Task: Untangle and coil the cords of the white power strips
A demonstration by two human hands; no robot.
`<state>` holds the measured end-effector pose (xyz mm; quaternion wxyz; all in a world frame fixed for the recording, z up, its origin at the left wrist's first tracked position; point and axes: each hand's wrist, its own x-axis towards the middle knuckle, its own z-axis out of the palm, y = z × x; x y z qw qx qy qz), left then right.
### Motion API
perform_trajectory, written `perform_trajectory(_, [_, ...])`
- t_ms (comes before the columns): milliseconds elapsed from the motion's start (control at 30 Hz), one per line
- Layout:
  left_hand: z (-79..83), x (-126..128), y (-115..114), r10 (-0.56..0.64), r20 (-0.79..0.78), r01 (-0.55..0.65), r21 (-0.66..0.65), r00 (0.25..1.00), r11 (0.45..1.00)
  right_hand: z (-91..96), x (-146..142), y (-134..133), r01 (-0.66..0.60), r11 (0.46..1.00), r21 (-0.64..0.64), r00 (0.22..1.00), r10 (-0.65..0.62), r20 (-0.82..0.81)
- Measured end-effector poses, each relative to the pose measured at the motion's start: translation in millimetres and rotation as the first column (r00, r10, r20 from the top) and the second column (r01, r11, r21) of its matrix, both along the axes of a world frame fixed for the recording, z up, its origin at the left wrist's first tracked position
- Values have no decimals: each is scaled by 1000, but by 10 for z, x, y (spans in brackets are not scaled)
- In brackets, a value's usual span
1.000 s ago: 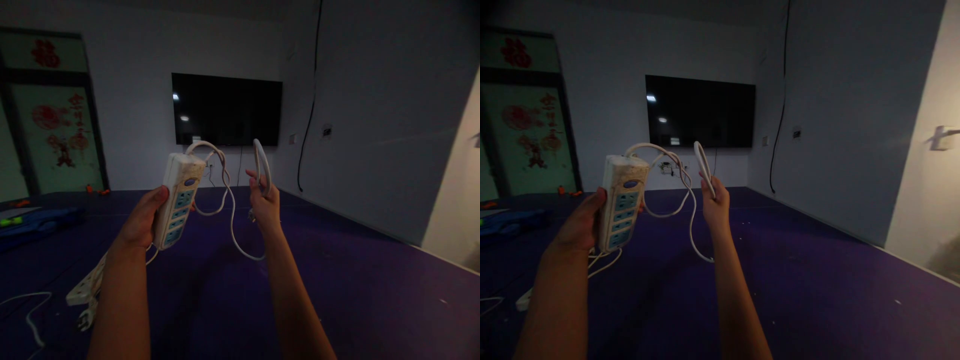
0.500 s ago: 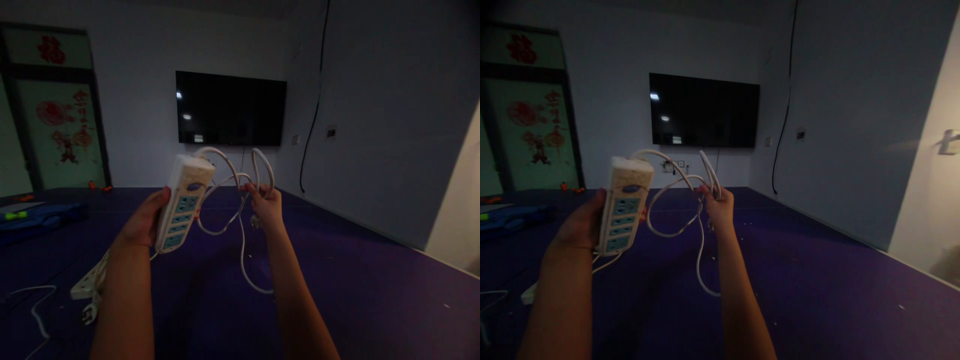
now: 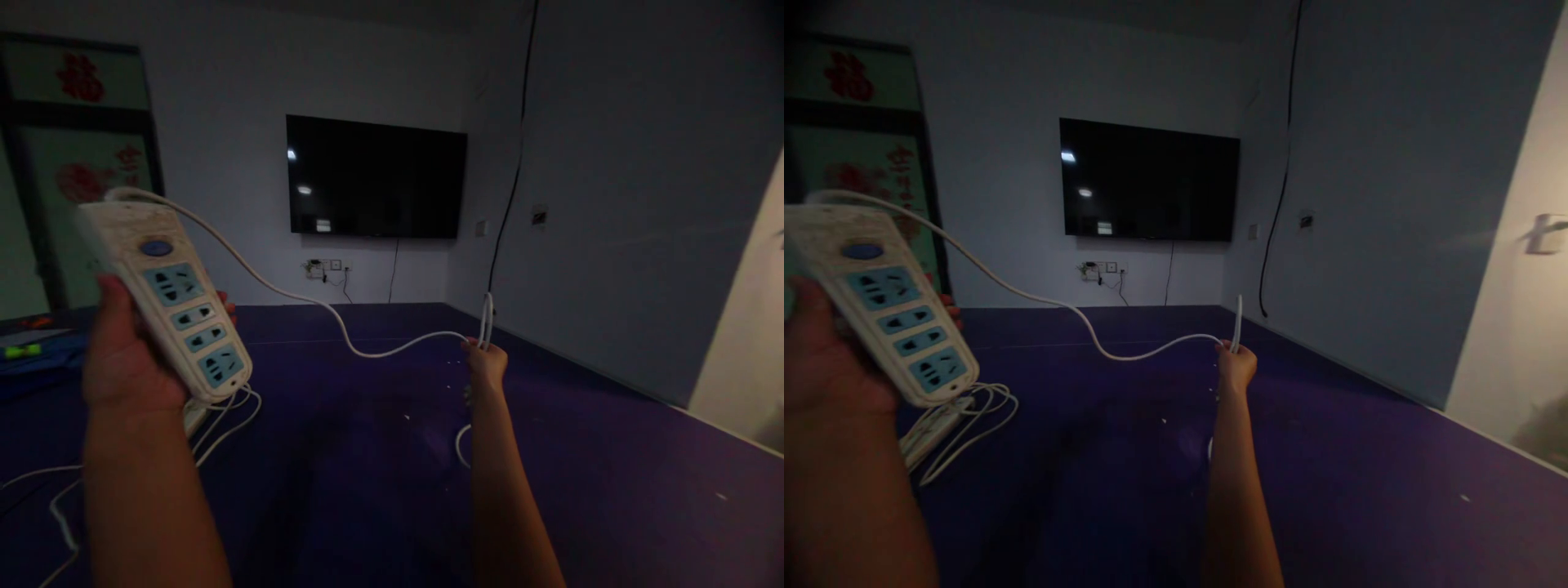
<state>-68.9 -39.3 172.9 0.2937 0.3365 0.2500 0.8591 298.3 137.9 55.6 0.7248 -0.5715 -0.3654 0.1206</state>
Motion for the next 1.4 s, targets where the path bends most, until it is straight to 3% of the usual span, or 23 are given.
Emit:
perform_trajectory(100, [24,174,81,-76,-15,75,-72,997,995,-25,-31,-7,40,997,-65,999,-38,20])
perform_trajectory(233, [8,301,160,-232,-75,223,-117,970,968,14,-134,4,-22,995,-93,999,26,42])
perform_trajectory(433, [-59,392,230,-472,-191,415,-274,860,867,359,-452,-173,-182,983,-7,983,182,36])
perform_trajectory(500, [-90,434,271,-547,-211,470,-323,810,821,522,-616,-322,-389,910,143,920,392,6])
perform_trajectory(600, [-131,503,332,-642,-224,567,-319,733,759,718,-865,-557,-543,787,293,831,554,51])
perform_trajectory(767, [-183,582,393,-798,-257,720,-345,545,602,842,-1143,-771,-674,640,370,732,647,215])
perform_trajectory(867, [-224,621,427,-866,-265,779,-380,425,499,846,-1214,-798,-719,574,393,678,703,215])
perform_trajectory(933, [-250,657,455,-886,-265,795,-396,380,459,843,-1229,-803,-749,516,414,622,764,173])
perform_trajectory(1067, [-282,745,511,-913,-238,795,-450,331,406,841,-1197,-809,-792,432,432,521,846,110])
perform_trajectory(1233, [-316,835,570,-928,-187,801,-469,321,372,828,-1127,-810,-866,311,391,380,919,110])
perform_trajectory(1400, [-346,914,627,-921,-194,798,-459,338,390,800,-1129,-811,-883,280,375,327,943,66])
